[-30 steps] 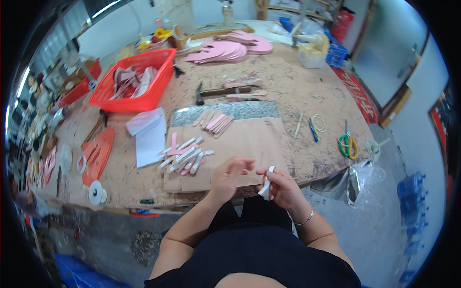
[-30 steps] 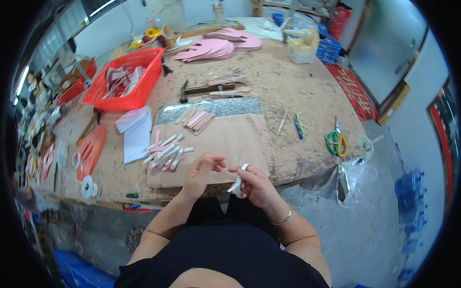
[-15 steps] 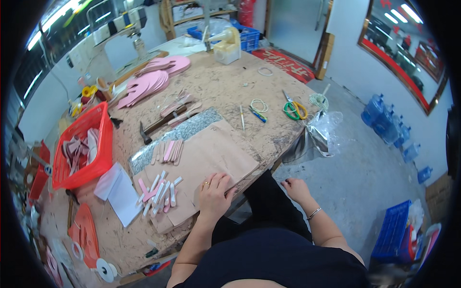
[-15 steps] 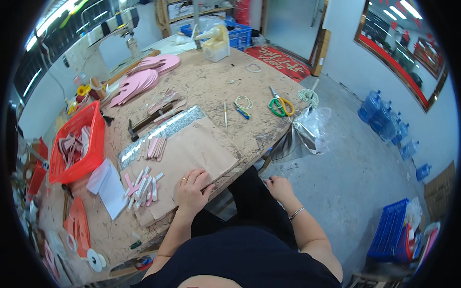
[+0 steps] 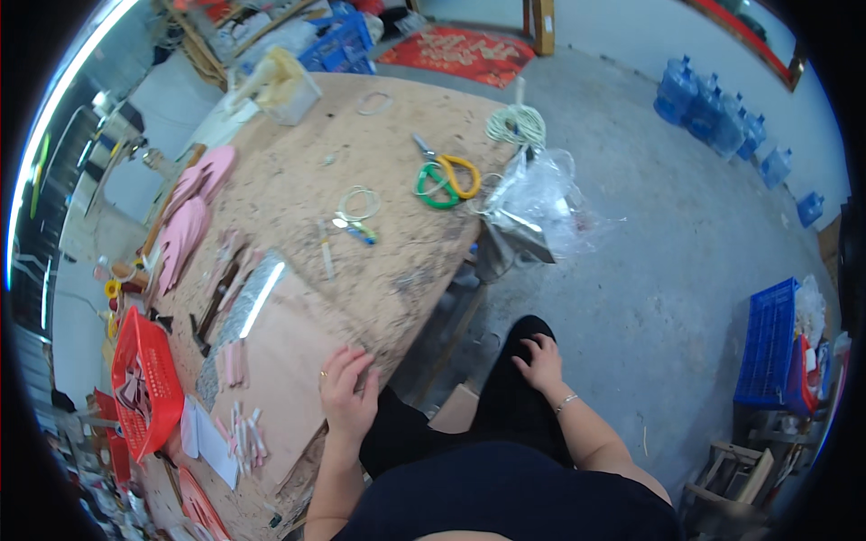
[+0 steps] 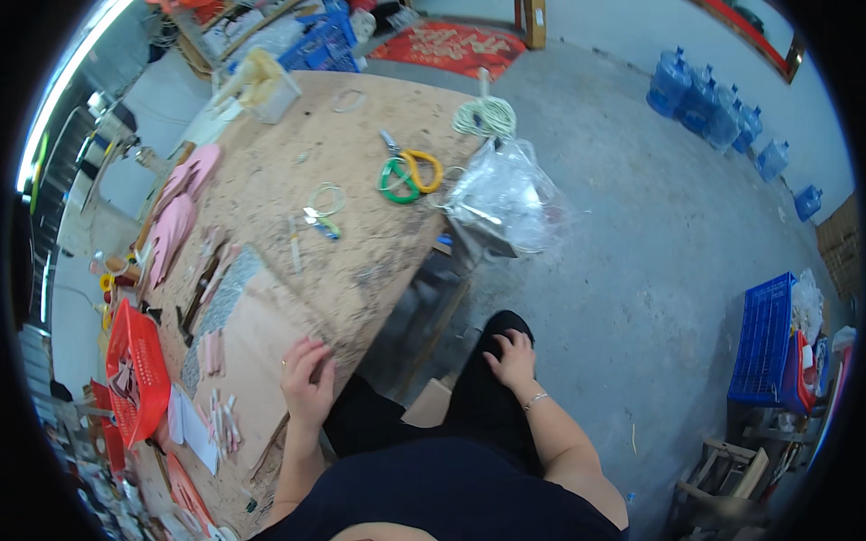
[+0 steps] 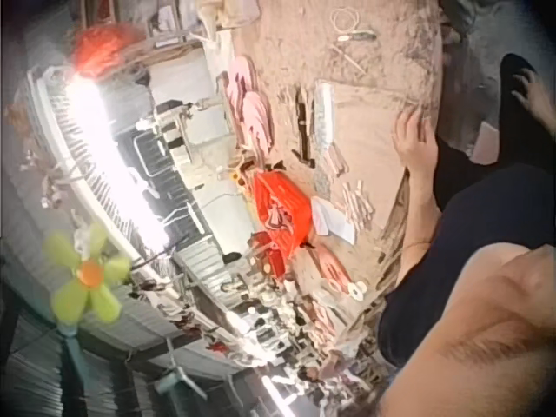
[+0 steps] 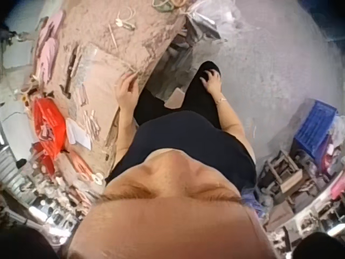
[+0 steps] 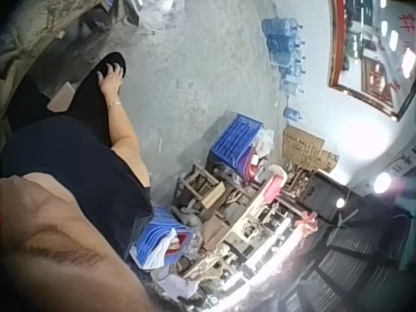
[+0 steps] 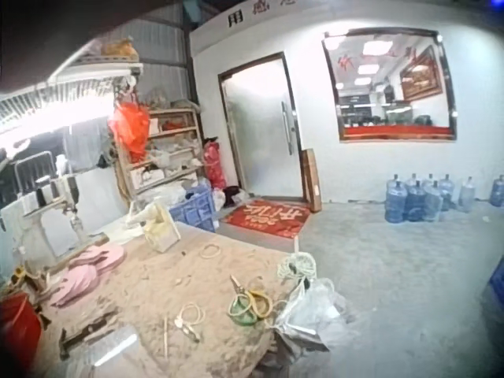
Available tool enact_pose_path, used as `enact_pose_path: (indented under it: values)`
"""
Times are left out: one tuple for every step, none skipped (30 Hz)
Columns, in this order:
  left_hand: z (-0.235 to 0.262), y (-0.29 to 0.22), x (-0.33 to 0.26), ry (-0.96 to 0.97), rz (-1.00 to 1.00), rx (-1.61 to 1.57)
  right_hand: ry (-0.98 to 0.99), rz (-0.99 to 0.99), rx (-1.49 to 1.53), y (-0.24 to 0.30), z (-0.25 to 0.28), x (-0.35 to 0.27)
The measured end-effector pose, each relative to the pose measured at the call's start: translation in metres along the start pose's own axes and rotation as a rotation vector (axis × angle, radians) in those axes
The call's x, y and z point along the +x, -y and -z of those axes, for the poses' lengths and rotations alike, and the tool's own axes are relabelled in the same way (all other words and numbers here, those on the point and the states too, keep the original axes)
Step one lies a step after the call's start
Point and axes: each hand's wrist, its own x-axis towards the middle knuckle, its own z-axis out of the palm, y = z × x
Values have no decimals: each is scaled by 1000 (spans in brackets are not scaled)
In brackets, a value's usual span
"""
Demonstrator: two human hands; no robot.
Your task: The person repeatedly picks up small pink and white plastic pieces and wraps white tape around them on a workbench. They briefly walk to a shelf to retrieve more tape rolls, then return to continue wrapping the pieces.
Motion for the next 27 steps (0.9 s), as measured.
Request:
enact_pose_path:
  values:
    - [-12, -9, 12, 15, -16, 11, -1, 64, 74, 2, -1, 8]
    - [-23, -12, 23, 59, 19, 28, -5, 137, 86, 0, -8, 16]
    - [-39, -14, 38, 62, -14, 97, 23, 131, 86, 0, -11, 22]
    - [-54, -16, 48, 46, -41, 162, 50, 128, 60, -9, -21, 28]
    - [-66, -18, 60, 32, -76, 223, 134, 56, 46, -12, -24, 33]
    - [-72, -19, 65, 80, -37, 282, 204, -13, -2, -12, -17, 39]
    - [-73, -20, 62, 130, -4, 340, 215, -44, -47, -15, -8, 42]
    - [-70, -17, 57, 169, -64, 393, 251, -69, 15, -24, 3, 44]
    - [-68, -12, 53, 207, -123, 452, 259, -59, 75, -35, 14, 45]
    - [-68, -8, 50, 250, -129, 459, 240, -7, 136, -52, 23, 44]
    - [-68, -5, 49, 296, -136, 469, 256, -34, 228, -63, 39, 43]
    - [-67, -1, 45, 329, -133, 452, 261, -80, 290, -77, 51, 39]
    - [-67, 3, 41, 360, -124, 438, 328, -242, 305, -85, 73, 36]
    - [-68, 5, 42, 390, -105, 428, 402, -399, 317, -93, 98, 32]
    - [-70, 6, 44, 415, -85, 400, 515, -462, 268, -109, 114, 29]
    - [-72, 9, 44, 443, -58, 377, 635, -523, 216, -125, 130, 22]
    - [-73, 9, 45, 470, -37, 354, 664, -491, 168, -138, 149, 12]
    - [-73, 6, 49, 486, -5, 326, 692, -456, 120, -150, 169, 6]
    - [-72, -1, 54, 519, 36, 351, 734, -481, 109, -162, 190, 2]
    - [-71, -7, 60, 552, 77, 372, 773, -507, 96, -171, 211, 5]
    - [-70, -21, 71, 584, 121, 388, 780, -533, 60, -179, 230, 12]
    - [-68, -35, 84, 594, 141, 330, 785, -557, 21, -186, 247, 22]
    - [-69, -65, 111, 598, 165, 269, 789, -576, -24, -194, 264, 37]
    - [-72, -88, 132, 603, 184, 211, 746, -586, -39, -202, 276, 55]
    - [-88, -95, 137, 670, 184, 7, 702, -592, -54, -210, 285, 77]
    - [-104, -104, 147, 737, 179, -193, 664, -602, -57, -214, 290, 97]
    - [-121, -134, 167, 799, 210, -267, 658, -569, -72, -222, 295, 124]
